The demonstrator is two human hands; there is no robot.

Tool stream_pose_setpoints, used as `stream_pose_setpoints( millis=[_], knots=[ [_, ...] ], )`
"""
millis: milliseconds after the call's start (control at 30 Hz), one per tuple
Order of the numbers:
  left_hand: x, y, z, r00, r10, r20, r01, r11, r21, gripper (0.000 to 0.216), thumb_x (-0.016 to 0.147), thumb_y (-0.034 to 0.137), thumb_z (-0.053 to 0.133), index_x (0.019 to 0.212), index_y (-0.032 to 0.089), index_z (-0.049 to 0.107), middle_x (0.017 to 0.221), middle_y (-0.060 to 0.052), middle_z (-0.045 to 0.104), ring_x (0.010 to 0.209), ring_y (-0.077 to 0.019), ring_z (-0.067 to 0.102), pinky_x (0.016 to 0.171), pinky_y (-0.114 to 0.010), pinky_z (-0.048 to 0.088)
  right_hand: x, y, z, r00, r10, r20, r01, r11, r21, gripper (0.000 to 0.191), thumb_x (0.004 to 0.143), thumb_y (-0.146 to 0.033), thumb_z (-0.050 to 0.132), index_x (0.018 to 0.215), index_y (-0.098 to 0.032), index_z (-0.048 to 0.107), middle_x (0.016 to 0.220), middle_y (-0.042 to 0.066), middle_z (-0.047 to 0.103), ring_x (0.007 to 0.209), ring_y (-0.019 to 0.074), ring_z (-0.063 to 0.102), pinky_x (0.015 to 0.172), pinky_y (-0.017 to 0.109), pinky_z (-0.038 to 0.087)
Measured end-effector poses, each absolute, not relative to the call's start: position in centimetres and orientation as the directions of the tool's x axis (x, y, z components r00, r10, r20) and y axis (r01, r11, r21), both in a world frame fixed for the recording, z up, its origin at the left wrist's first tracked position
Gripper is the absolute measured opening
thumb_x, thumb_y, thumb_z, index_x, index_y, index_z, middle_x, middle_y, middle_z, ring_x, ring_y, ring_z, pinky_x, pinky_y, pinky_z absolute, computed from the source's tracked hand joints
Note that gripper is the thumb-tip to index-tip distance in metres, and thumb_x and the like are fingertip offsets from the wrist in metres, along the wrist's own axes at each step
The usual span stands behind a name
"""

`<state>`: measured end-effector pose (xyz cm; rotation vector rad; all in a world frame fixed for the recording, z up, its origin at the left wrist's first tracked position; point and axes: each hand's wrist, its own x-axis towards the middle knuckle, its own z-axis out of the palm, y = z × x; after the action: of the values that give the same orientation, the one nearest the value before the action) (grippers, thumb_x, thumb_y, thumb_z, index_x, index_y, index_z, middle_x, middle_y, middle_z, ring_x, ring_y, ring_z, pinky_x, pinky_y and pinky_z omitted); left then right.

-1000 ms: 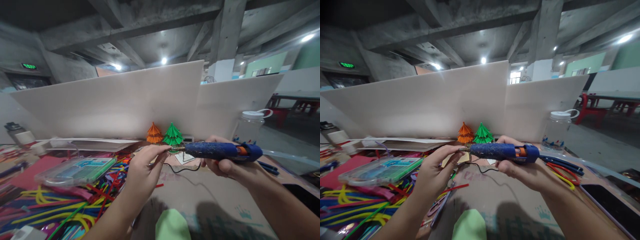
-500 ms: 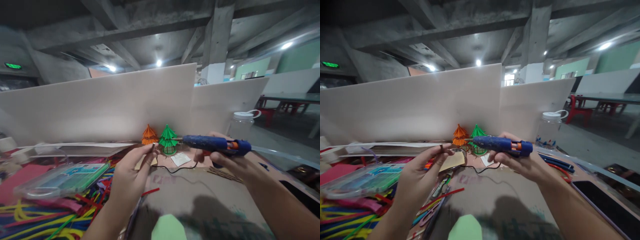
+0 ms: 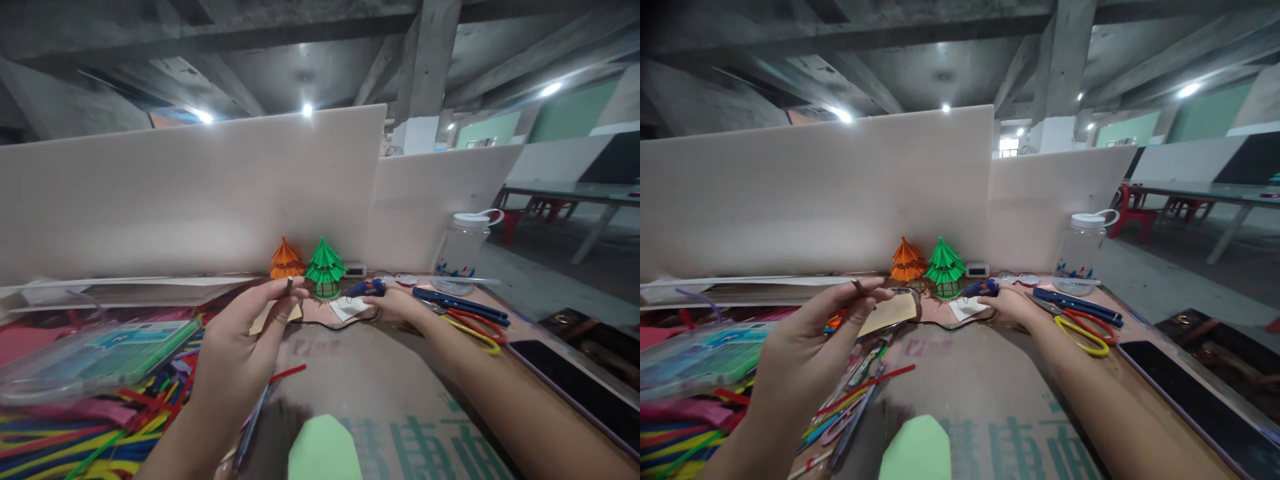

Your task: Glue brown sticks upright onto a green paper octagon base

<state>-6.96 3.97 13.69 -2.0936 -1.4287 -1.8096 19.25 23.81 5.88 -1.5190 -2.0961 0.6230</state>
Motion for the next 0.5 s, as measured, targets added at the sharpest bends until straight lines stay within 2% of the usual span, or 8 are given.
stream_pose_setpoints(
  millis=[133,233,500],
  knots=[
    [-6.8,4.1,13.5,-0.087,0.605,0.792,0.619,-0.59,0.518,0.019,0.098,0.033,0.061,0.114,0.03,0.071,0.104,0.002,0.078,0.095,-0.0161,0.075,0.09,-0.029,0.06,19.1,25.0,4.2,-0.231,0.97,0.068,0.781,0.227,-0.581,0.036,0.085,-0.048,0.07,0.075,-0.013,0.071,0.054,0.005,0.062,0.057,0.0184,0.058,0.054,0.027,0.037],
    [-6.9,4.1,13.6,-0.091,0.634,0.768,0.637,-0.556,0.534,0.02,0.099,0.035,0.059,0.115,0.031,0.07,0.104,0.002,0.078,0.098,-0.0165,0.074,0.093,-0.031,0.059,19.5,25.5,3.7,-0.23,0.973,0.037,0.806,0.211,-0.553,0.037,0.083,-0.048,0.072,0.071,-0.013,0.069,0.05,0.002,0.057,0.052,0.016,0.055,0.052,0.025,0.036],
    [-6.7,3.8,13.7,-0.098,0.675,0.732,0.639,-0.521,0.566,0.023,0.099,0.038,0.058,0.117,0.031,0.069,0.103,0.001,0.078,0.101,-0.0185,0.073,0.094,-0.034,0.059,20.5,25.6,3.7,-0.247,0.967,0.054,0.852,0.244,-0.464,0.034,0.081,-0.048,0.074,0.092,-0.016,0.073,0.066,0.002,0.068,0.067,0.0179,0.062,0.062,0.024,0.041]
  ],
)
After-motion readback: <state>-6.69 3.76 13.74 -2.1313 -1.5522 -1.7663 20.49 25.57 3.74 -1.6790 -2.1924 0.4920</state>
